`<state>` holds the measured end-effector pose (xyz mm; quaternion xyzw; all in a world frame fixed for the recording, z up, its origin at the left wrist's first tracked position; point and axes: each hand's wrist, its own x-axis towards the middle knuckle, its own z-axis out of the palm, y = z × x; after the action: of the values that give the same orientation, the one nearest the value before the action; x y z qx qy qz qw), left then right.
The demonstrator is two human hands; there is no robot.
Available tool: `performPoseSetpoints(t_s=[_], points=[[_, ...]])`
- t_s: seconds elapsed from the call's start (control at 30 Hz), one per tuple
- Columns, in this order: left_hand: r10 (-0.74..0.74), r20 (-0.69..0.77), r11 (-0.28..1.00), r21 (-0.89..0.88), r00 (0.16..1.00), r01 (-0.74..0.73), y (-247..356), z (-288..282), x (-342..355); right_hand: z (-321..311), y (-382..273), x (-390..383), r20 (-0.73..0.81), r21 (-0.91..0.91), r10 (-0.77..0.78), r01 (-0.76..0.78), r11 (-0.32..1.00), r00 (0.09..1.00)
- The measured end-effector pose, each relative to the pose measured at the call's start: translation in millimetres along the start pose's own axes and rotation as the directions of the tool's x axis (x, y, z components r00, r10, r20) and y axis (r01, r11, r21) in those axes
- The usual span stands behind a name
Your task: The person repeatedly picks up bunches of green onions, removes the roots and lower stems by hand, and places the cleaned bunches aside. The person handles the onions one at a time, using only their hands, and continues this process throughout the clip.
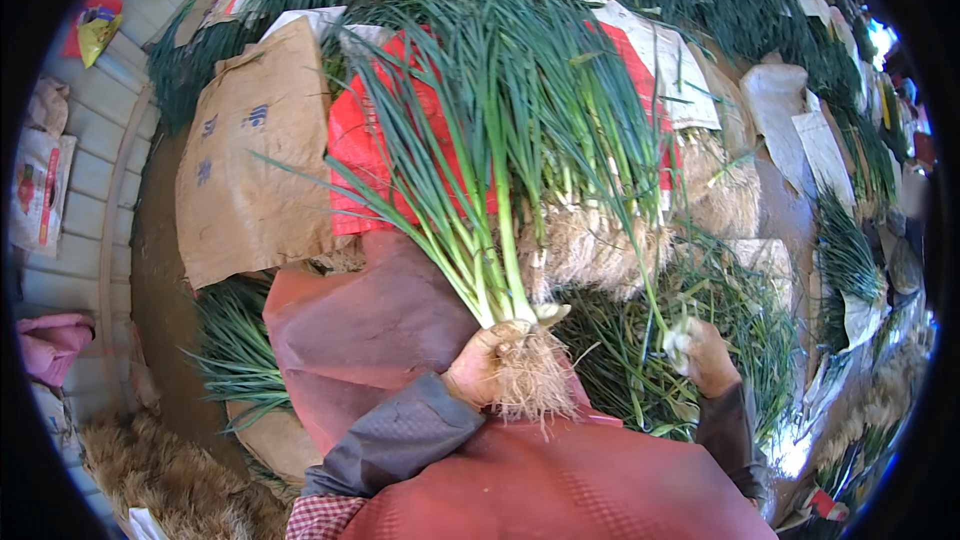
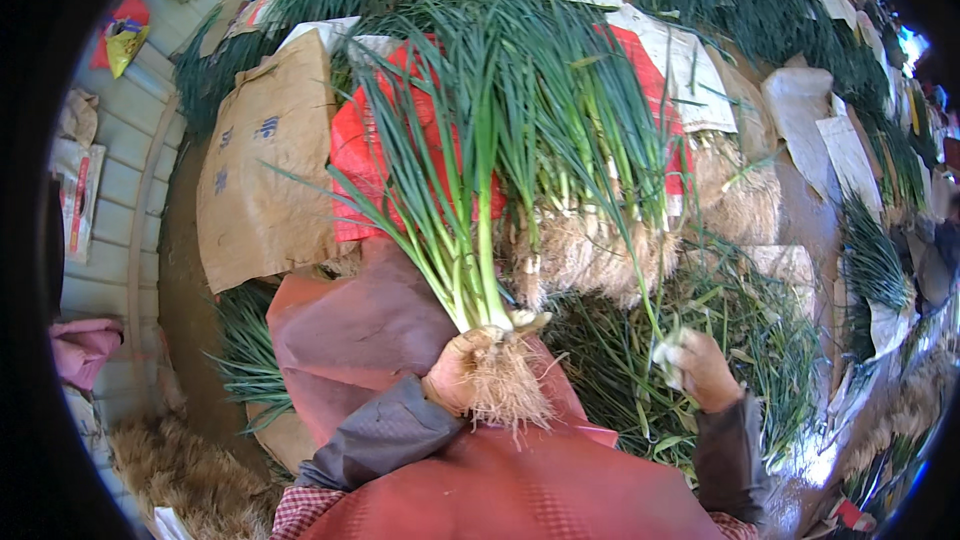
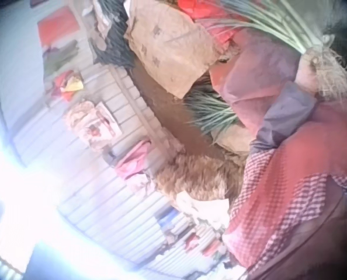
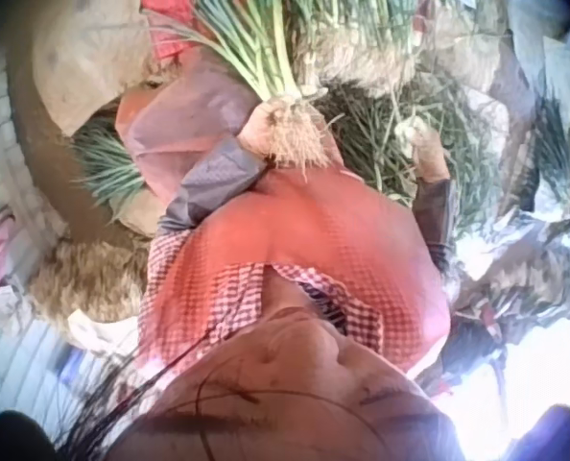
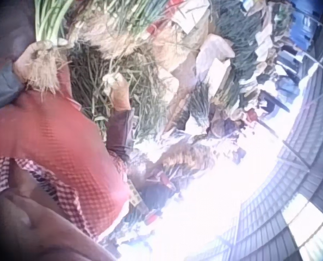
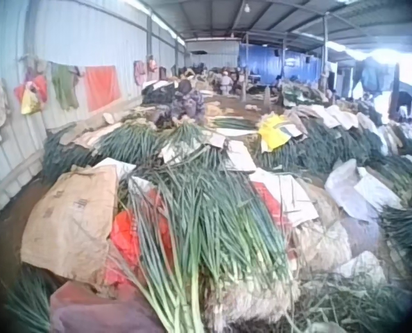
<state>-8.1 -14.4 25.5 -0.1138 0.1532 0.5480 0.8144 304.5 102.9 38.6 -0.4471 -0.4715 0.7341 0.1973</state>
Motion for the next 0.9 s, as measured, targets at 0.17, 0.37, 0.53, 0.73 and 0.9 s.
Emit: performPoseSetpoints(t_s=[0.17,0.37,0.53,0.73,0.9], points=[[0.063,-0.039,0.989,0.138,0.997,-0.057,-11,7,0,46,7,37,0.095,0.365,-0.255,0.205,0.908,0.962],[-0.084,-0.037,0.996,-0.022,0.996,0.084,-12,-13,7,108,-4,59,0.36,0.257,-0.004,-0.095,0.962,0.933],[-0.003,-0.058,0.992,0.124,0.998,0.01,-15,-20,14,111,-18,58,0.192,-0.115,-0.062,0.085,0.99,0.98],[0.073,-0.095,0.99,0.129,0.993,-0.061,-18,-13,17,127,-30,54,0.335,-0.65,-0.242,0.41,0.64,0.91],[0.066,-0.081,0.994,-0.078,0.995,-0.072,-17,-23,10,91,-45,16,0.23,-0.456,0.198,-0.074,0.887,0.953]])
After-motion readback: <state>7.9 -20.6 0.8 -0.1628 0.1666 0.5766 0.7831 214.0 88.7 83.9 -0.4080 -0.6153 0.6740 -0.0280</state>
